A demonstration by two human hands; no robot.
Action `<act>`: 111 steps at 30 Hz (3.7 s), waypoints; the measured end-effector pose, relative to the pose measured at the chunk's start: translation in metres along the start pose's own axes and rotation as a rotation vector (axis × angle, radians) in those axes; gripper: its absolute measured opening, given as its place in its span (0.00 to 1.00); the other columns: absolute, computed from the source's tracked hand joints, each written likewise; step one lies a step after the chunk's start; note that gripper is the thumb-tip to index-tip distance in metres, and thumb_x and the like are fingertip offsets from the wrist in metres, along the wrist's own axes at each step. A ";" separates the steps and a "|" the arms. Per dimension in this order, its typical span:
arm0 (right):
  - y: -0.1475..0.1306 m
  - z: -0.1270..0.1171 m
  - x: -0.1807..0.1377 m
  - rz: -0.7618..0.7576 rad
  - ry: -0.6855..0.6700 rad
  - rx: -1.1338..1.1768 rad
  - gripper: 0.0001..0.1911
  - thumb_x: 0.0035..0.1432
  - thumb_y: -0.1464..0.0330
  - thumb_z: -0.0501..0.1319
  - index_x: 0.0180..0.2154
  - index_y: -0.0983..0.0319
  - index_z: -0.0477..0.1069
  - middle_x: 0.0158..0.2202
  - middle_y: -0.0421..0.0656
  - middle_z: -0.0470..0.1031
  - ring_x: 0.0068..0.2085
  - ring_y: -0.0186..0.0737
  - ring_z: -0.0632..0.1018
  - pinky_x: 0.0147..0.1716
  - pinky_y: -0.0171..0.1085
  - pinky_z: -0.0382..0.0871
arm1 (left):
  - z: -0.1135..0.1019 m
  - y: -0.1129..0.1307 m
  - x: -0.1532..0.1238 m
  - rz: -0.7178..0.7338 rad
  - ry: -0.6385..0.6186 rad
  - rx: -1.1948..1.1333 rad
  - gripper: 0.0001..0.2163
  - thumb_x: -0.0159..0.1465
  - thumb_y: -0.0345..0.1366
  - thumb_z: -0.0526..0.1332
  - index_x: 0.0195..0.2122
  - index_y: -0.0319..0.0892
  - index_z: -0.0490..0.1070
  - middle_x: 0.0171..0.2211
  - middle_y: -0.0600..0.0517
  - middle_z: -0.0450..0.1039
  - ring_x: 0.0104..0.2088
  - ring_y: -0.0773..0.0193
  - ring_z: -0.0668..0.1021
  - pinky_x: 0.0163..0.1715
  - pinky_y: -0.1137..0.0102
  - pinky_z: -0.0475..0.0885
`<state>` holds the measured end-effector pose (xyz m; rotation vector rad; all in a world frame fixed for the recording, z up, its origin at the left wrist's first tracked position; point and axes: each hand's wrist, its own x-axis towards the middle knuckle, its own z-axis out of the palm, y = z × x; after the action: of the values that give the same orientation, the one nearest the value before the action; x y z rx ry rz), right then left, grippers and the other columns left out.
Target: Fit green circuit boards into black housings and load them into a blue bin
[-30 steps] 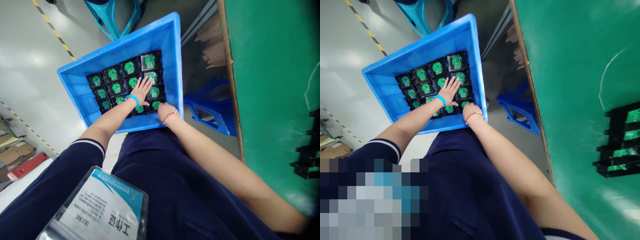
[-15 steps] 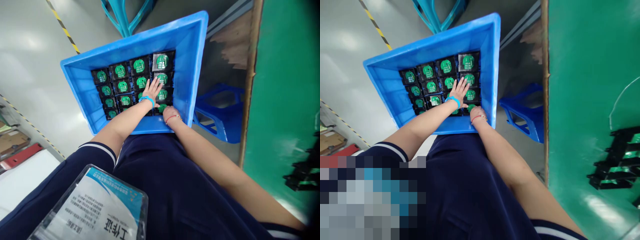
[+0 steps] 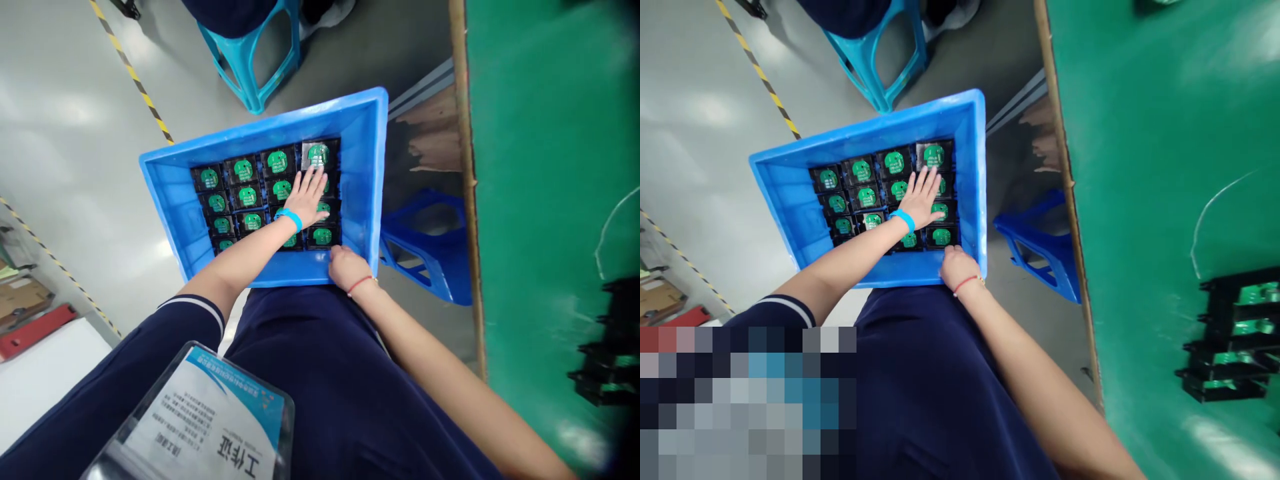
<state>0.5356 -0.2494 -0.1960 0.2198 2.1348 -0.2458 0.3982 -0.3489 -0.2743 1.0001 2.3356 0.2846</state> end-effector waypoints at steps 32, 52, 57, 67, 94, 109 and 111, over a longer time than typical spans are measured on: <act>0.392 0.136 -0.241 0.574 0.863 0.328 0.20 0.58 0.75 0.46 0.50 0.69 0.67 0.49 0.56 0.69 0.46 0.48 0.69 0.45 0.42 0.63 | -0.024 0.425 0.056 0.487 0.123 0.068 0.14 0.64 0.39 0.54 0.49 0.37 0.66 0.47 0.42 0.67 0.47 0.54 0.74 0.48 0.63 0.69; 0.483 0.142 -0.217 -0.120 0.528 -0.027 0.16 0.54 0.72 0.50 0.36 0.57 0.76 0.38 0.58 0.74 0.37 0.47 0.74 0.38 0.44 0.62 | -0.014 0.415 0.037 0.481 -0.070 0.335 0.14 0.64 0.24 0.48 0.42 0.36 0.72 0.40 0.41 0.74 0.42 0.55 0.77 0.37 0.66 0.71; 0.453 0.118 -0.203 -0.304 0.611 -0.049 0.14 0.54 0.69 0.52 0.34 0.52 0.77 0.34 0.56 0.76 0.35 0.47 0.77 0.34 0.44 0.66 | -0.046 0.348 -0.019 0.445 0.036 0.270 0.12 0.65 0.27 0.49 0.40 0.41 0.71 0.39 0.44 0.74 0.41 0.57 0.76 0.38 0.66 0.71; 0.180 -0.037 -0.133 -0.835 0.883 -0.262 0.11 0.62 0.73 0.53 0.40 0.63 0.74 0.37 0.45 0.77 0.35 0.38 0.73 0.34 0.37 0.61 | -0.087 0.077 -0.155 -0.099 0.185 0.250 0.11 0.67 0.33 0.49 0.38 0.37 0.69 0.36 0.44 0.73 0.41 0.59 0.75 0.41 0.67 0.70; -0.106 -0.057 0.057 -0.866 0.244 -0.447 0.14 0.63 0.72 0.49 0.36 0.64 0.72 0.35 0.48 0.74 0.38 0.41 0.70 0.36 0.39 0.52 | -0.048 -0.182 -0.107 -0.570 -0.133 0.063 0.18 0.64 0.21 0.44 0.50 0.26 0.67 0.47 0.33 0.69 0.50 0.52 0.73 0.45 0.64 0.69; -0.251 0.009 0.094 -0.828 0.103 -0.372 0.19 0.63 0.76 0.41 0.44 0.72 0.69 0.42 0.57 0.72 0.44 0.49 0.71 0.41 0.43 0.57 | -0.116 -0.173 -0.160 -0.562 0.075 -0.026 0.12 0.66 0.27 0.51 0.49 0.37 0.65 0.48 0.45 0.67 0.46 0.60 0.74 0.46 0.68 0.70; -0.254 0.017 0.101 -0.803 0.076 -0.360 0.20 0.63 0.77 0.40 0.44 0.73 0.69 0.42 0.57 0.71 0.45 0.49 0.71 0.41 0.43 0.58 | -0.119 -0.173 -0.174 -0.582 0.139 -0.075 0.11 0.67 0.29 0.49 0.48 0.37 0.65 0.46 0.48 0.66 0.46 0.61 0.73 0.47 0.67 0.69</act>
<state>0.4313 -0.4925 -0.2669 -0.8612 2.2004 -0.3046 0.3221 -0.5906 -0.1741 0.2417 2.5964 0.2090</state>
